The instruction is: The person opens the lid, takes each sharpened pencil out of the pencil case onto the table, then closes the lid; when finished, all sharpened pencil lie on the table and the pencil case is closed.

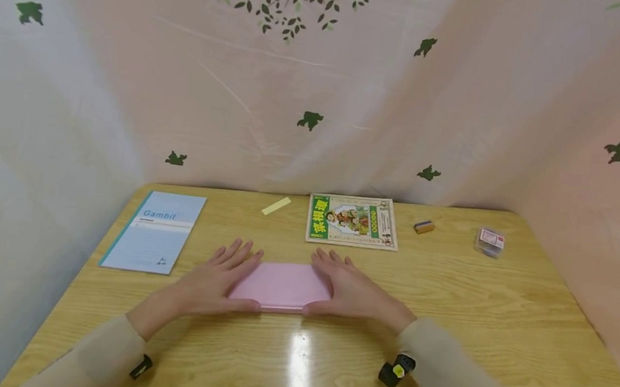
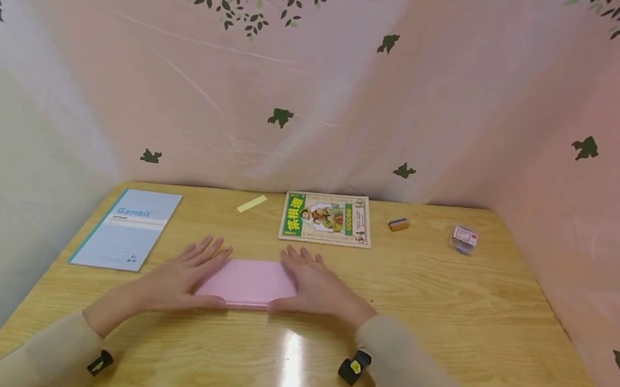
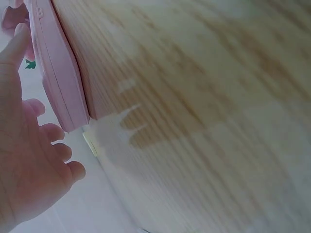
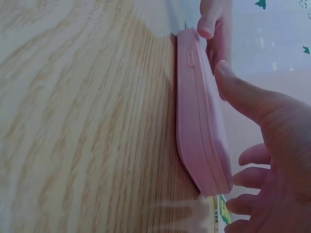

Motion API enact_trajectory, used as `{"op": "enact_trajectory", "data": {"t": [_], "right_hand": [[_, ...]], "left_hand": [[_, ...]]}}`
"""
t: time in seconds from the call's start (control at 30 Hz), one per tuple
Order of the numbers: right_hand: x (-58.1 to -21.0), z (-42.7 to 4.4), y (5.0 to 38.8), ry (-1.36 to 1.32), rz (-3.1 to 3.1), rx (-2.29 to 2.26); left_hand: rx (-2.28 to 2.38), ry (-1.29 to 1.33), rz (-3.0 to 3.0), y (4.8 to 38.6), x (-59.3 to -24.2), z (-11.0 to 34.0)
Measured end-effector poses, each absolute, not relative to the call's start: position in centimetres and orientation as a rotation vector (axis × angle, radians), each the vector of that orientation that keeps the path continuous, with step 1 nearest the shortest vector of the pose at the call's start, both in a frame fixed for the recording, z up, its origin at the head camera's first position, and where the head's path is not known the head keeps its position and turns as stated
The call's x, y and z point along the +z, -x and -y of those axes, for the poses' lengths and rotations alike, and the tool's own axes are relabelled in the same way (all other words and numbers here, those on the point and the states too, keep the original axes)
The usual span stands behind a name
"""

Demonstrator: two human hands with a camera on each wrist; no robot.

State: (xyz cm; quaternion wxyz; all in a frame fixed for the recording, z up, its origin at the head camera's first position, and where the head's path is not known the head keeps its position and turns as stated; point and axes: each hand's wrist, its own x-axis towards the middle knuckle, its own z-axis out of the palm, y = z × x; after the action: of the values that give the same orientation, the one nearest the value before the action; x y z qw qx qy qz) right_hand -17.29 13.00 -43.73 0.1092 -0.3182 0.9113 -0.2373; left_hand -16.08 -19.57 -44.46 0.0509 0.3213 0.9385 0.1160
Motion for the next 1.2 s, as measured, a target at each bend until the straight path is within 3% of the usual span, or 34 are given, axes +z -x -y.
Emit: {"op": "enact_trajectory", "data": {"t": [0.23,0.8,1.2], "right_hand": [[-43.7,-12.3,17.3,0.865,-2.699,-0.719],[-44.4,-11.1,17.2,0.929,-2.754,-0.663],[-44.9,-10.5,17.3,1.045,-2.880,-0.480]], "left_hand": [[0.375,-1.041,-2.821,16.6,-44.7,19.4],[0.451,-0.911,-2.778,16.6,-44.4,19.1],[0.428,-0.977,-2.808,17.0,-44.2,18.7]]}}
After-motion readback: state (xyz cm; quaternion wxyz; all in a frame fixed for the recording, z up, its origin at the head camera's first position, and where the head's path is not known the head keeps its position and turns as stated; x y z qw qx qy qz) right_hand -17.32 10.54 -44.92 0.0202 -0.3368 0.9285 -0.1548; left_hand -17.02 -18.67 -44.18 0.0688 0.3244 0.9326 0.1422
